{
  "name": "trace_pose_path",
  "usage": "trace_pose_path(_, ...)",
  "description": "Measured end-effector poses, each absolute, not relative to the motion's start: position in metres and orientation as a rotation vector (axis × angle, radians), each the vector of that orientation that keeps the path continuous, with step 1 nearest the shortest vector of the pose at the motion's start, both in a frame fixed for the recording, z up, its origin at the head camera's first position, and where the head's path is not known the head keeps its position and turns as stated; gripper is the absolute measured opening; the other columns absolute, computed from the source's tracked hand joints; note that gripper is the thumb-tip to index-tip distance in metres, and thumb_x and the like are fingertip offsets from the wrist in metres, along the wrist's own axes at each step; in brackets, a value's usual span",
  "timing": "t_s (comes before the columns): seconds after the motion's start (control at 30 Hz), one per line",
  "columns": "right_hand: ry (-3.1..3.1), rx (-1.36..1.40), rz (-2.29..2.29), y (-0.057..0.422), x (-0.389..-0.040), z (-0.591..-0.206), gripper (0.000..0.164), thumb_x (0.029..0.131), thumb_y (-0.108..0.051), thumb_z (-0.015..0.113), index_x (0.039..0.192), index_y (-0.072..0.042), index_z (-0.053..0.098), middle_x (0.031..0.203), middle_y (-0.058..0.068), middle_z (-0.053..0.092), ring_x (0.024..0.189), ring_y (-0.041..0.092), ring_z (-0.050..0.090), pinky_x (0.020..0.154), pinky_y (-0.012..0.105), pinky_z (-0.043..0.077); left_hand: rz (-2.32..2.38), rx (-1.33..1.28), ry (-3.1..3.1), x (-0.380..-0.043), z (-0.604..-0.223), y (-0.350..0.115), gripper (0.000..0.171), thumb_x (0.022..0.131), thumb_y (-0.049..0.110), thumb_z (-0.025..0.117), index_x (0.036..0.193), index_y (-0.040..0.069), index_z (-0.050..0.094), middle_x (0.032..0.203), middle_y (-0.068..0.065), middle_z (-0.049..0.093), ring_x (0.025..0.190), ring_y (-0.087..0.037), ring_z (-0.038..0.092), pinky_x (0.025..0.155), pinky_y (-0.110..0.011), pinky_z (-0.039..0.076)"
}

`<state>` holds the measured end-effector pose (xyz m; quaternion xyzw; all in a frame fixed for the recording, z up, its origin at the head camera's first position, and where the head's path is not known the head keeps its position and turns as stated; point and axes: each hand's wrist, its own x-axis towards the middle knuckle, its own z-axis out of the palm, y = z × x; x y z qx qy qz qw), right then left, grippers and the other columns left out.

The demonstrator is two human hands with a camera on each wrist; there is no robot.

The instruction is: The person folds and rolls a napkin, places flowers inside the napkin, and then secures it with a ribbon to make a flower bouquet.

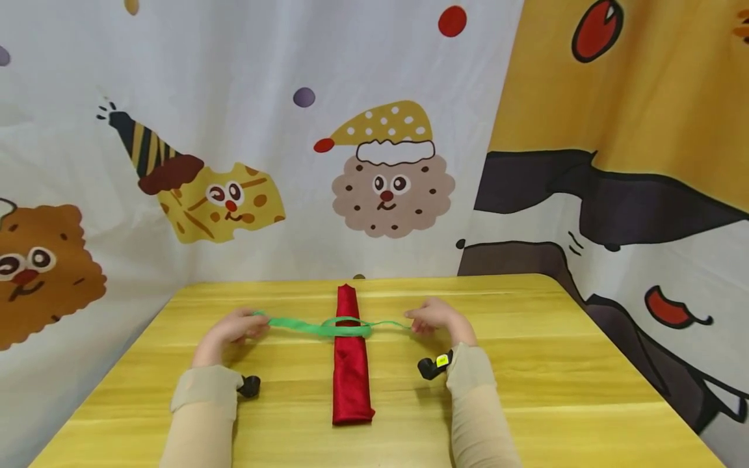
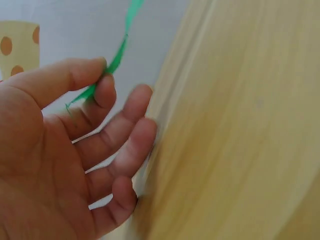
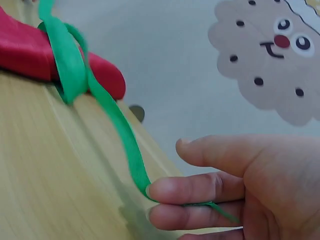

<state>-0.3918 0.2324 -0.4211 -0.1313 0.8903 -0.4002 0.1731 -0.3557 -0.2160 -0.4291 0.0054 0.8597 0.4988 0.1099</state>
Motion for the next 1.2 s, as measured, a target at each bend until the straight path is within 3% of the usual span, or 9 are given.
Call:
trace_pose_path(0.17,2.507,-0.308,-1.162,0.243,-0.39,-0.424,0.042,0.099,-0.023,0.053,0.076,0.007,0.07,0.071,0.011,0.07,0.058,0.016,0.063,0.055,0.029,0.048,1.528,-0.02,2.509,-0.351,-0.432,-0.225,0.023,0.096,0.016,0.057,0.094,-0.006,0.062,0.086,-0.01,0.065,0.073,-0.017,0.057,0.069,-0.032,0.047)
trace_pose_path(0.47,2.611,-0.163,-1.168,0.257,-0.391,-0.431,0.043,0.099,-0.025,0.054,0.074,0.007,0.069,0.067,0.01,0.068,0.06,0.017,0.066,0.057,0.03,0.052,1.508,-0.057,2.56,-0.347,-0.433,-0.236,0.027,0.097,0.015,0.057,0.1,-0.011,0.059,0.089,-0.015,0.065,0.079,-0.021,0.06,0.075,-0.038,0.052)
trace_pose_path(0.67,2.713,0.019,-1.13,0.267,-0.389,-0.431,0.044,0.099,-0.03,0.054,0.073,0.001,0.07,0.066,0.006,0.067,0.061,0.016,0.064,0.057,0.03,0.049,1.457,-0.129,2.582,-0.345,-0.432,-0.241,0.029,0.097,0.021,0.058,0.1,-0.008,0.062,0.081,-0.009,0.063,0.073,-0.019,0.057,0.07,-0.033,0.049)
trace_pose_path(0.8,2.751,0.082,-1.118,0.271,-0.388,-0.431,0.044,0.098,-0.033,0.056,0.074,0.0,0.071,0.067,0.006,0.066,0.061,0.016,0.061,0.058,0.03,0.05,1.41,-0.16,2.598,-0.343,-0.43,-0.244,0.025,0.097,0.021,0.057,0.085,-0.001,0.059,0.074,-0.006,0.058,0.067,-0.017,0.053,0.065,-0.031,0.046)
trace_pose_path(0.9,2.771,0.1,-1.13,0.272,-0.387,-0.432,0.04,0.095,-0.032,0.06,0.073,-0.001,0.071,0.067,0.007,0.066,0.059,0.017,0.06,0.057,0.03,0.049,1.384,-0.18,2.603,-0.341,-0.428,-0.246,0.024,0.096,0.02,0.057,0.078,0.005,0.054,0.07,-0.005,0.053,0.062,-0.017,0.048,0.062,-0.031,0.042)
trace_pose_path(1.2,2.857,0.146,-1.052,0.27,-0.388,-0.439,0.031,0.084,-0.029,0.073,0.066,-0.005,0.069,0.06,0.004,0.06,0.054,0.019,0.049,0.055,0.032,0.042,1.374,-0.217,2.611,-0.339,-0.43,-0.247,0.027,0.091,0.017,0.061,0.068,0.007,0.053,0.059,-0.002,0.045,0.054,-0.015,0.041,0.057,-0.03,0.04)
